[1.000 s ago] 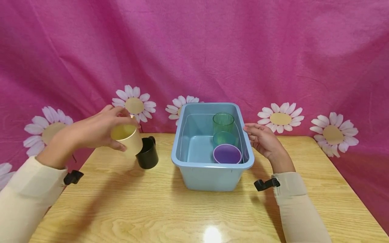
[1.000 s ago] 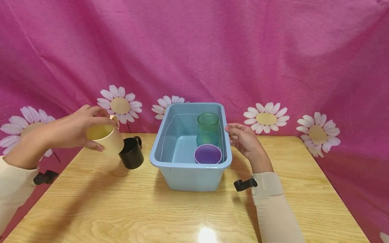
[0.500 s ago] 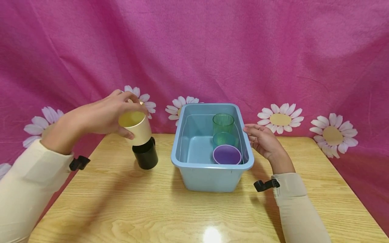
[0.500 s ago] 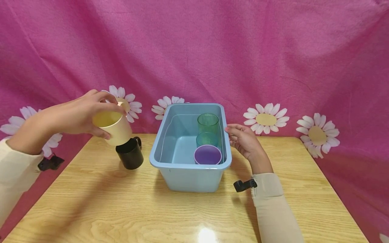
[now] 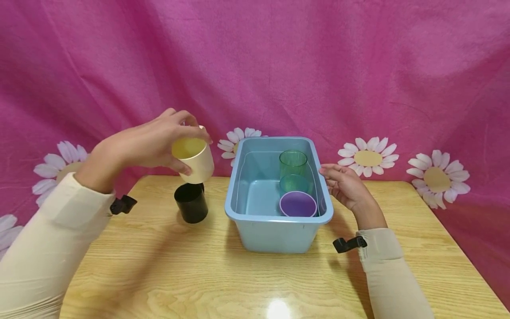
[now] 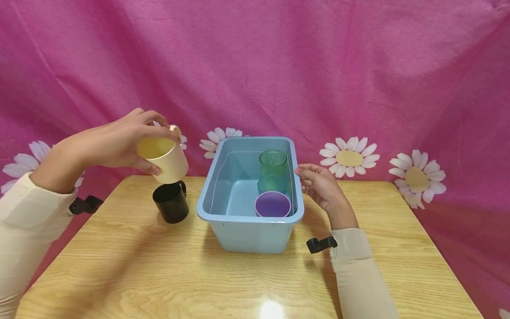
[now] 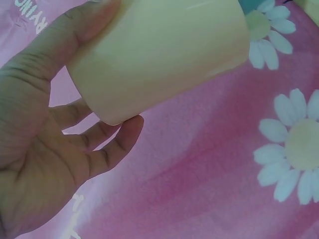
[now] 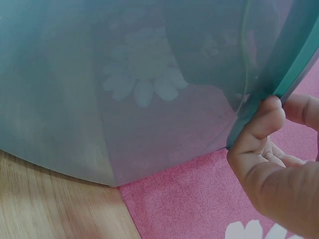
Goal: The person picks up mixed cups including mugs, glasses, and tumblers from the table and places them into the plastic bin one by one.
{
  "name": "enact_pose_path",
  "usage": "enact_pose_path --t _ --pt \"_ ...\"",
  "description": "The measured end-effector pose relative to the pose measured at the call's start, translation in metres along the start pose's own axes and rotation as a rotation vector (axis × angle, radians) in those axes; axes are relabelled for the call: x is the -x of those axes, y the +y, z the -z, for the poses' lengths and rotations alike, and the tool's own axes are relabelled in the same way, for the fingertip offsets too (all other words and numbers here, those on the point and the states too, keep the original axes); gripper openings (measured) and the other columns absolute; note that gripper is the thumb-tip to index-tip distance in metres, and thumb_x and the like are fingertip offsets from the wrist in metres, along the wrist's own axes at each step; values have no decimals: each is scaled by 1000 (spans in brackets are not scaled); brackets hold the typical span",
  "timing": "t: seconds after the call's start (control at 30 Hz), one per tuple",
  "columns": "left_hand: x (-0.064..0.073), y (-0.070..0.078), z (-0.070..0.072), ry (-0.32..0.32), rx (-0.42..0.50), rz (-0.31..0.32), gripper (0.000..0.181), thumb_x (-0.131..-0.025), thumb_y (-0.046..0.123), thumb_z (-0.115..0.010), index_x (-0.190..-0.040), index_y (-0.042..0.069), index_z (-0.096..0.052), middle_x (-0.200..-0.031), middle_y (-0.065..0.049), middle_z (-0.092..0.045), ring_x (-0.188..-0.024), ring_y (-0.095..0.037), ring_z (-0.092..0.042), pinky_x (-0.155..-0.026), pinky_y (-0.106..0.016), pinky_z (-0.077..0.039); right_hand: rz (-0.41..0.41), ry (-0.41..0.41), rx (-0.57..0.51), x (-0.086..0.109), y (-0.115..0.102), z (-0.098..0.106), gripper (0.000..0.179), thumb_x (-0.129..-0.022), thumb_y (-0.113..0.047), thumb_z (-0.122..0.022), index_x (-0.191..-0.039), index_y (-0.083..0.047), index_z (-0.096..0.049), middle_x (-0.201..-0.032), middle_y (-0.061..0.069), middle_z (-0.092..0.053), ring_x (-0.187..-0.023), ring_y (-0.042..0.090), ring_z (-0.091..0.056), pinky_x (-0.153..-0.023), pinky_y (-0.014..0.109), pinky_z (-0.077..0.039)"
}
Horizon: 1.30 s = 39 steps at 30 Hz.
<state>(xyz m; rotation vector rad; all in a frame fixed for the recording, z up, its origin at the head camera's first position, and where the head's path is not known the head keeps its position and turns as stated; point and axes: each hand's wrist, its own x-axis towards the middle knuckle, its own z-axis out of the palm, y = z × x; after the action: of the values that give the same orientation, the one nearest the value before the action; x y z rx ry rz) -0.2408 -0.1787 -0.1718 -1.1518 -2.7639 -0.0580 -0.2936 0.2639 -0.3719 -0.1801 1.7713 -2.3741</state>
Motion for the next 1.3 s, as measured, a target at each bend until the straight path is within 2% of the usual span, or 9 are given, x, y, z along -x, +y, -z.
enact_pose_path --t 0.33,0.47,0.57,0.77,1.07,1.3 --pt "-15 11 3 23 -16 -53 72 -67 29 -98 -132 26 -68 -127 -9 -56 -113 -28 -44 -88 -43 -45 5 -2 0 -1 0 -1 7 -100 -10 -65 -105 -9 -70 -85 1 -75 -74 11 -72 -68 24 -59" --pt "-22 18 3 3 -12 -28 69 -69 30 -97 -131 33 -67 -130 -5 -54 -117 -26 -43 -80 -48 -50 5 -4 8 -1 -1 -1 8 -100 -10 -65 -107 -8 -69 -86 2 -75 -74 11 -72 -69 24 -59" --pt "-28 23 3 -5 5 -25 66 -70 30 -96 -128 38 -67 -130 -4 -54 -117 -25 -42 -76 -48 -50 5 -3 8 0 -1 -1 8 -100 -10 -64 -107 -8 -68 -86 1 -75 -75 11 -72 -70 24 -59" --pt "-39 31 0 18 47 -89 68 -68 27 -97 -129 34 -68 -127 -6 -55 -115 -26 -43 -86 -42 -47 6 -2 6 -1 0 -1 8 -100 -10 -64 -107 -8 -68 -86 1 -75 -75 11 -72 -69 24 -59" --pt "-54 43 -7 29 53 -163 68 -69 29 -97 -132 32 -68 -128 -6 -55 -115 -25 -43 -90 -39 -47 10 4 22 -1 1 -1 8 -101 -11 -64 -107 -9 -70 -87 1 -75 -74 11 -72 -68 23 -59" --pt "-65 47 -18 35 45 -214 68 -68 32 -97 -129 29 -69 -128 -9 -54 -115 -27 -43 -91 -39 -45 9 9 34 0 1 -2 9 -101 -11 -64 -109 -8 -68 -88 1 -75 -74 11 -71 -69 24 -59"
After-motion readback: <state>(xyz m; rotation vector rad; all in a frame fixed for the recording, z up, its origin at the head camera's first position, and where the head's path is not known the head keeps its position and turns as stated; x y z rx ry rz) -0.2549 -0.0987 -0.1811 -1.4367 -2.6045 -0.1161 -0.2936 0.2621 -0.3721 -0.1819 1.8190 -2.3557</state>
